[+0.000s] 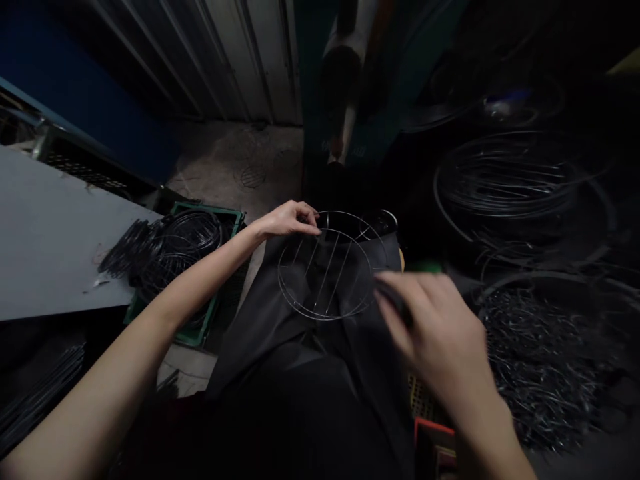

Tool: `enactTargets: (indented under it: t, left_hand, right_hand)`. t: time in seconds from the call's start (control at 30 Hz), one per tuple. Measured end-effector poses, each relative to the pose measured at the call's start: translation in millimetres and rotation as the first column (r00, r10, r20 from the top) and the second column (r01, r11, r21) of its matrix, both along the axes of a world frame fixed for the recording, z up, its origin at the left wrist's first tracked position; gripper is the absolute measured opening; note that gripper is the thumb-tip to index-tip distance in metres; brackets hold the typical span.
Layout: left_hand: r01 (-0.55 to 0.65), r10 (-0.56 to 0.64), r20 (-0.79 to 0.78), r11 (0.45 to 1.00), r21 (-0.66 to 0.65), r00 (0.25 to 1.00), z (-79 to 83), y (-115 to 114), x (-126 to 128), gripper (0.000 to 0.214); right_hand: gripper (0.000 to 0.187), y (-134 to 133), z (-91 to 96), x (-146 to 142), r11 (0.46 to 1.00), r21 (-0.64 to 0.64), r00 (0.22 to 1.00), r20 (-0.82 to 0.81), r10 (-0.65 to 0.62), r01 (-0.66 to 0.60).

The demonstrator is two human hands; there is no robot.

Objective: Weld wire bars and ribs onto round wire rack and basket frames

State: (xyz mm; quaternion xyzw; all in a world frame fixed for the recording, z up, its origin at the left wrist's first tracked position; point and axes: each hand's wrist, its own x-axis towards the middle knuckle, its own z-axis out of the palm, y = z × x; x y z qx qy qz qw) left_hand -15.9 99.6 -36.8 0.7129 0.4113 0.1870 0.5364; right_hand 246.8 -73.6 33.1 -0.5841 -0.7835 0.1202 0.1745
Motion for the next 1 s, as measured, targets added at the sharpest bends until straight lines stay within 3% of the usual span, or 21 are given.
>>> enactTargets:
  t: [0.13, 0.23, 0.43, 0.73, 0.9, 1.0]
  left_hand:
    - [0.005, -0.005, -0.002, 1.0, 0.004, 1.0, 3.4, -0.2, 1.9, 0.025]
    - [0.022, -0.022, -0.003, 1.0, 0.003, 1.0, 3.6, 0.9, 2.5, 0.025]
    - [0.016, -0.016, 0.012, 0.999, -0.036, 1.0, 0.7, 3.9, 1.0, 0.023]
    - [0.05, -0.049, 0.014, 0.993, -0.104, 0.999, 4.4, 2.9, 2.7, 0.023]
    - [-0.11, 0.162, 0.164, 0.951, -0.291, 0.973, -3.0, -1.1, 0.6, 0.052]
    - [-0.15, 0.214, 0.163, 0.93, -0.336, 0.963, -3.8, -1.8, -0.8, 0.068]
  right_hand:
    - [0.034, 41.4, -55.7, 7.8, 0.995, 0.018, 0.993, 0.062, -0.101, 0.1]
    - [0.031, 52.9, -80.5, 8.1, 0.986, -0.059, 0.987, 0.044, -0.154, 0.156]
    - [0.03, 61.5, -78.7, -0.2, 0.966, -0.177, 0.964, -0.153, -0.219, 0.191]
    - [0.032, 72.0, -82.4, 1.6, 0.951, -0.258, 0.981, -0.049, -0.187, 0.169]
    - [0.032, 74.8, -83.3, 0.7, 0.955, -0.238, 0.982, -0.031, -0.187, 0.175]
    - [0.032, 75.4, -84.8, 1.2, 0.962, -0.222, 0.985, -0.032, -0.169, 0.158]
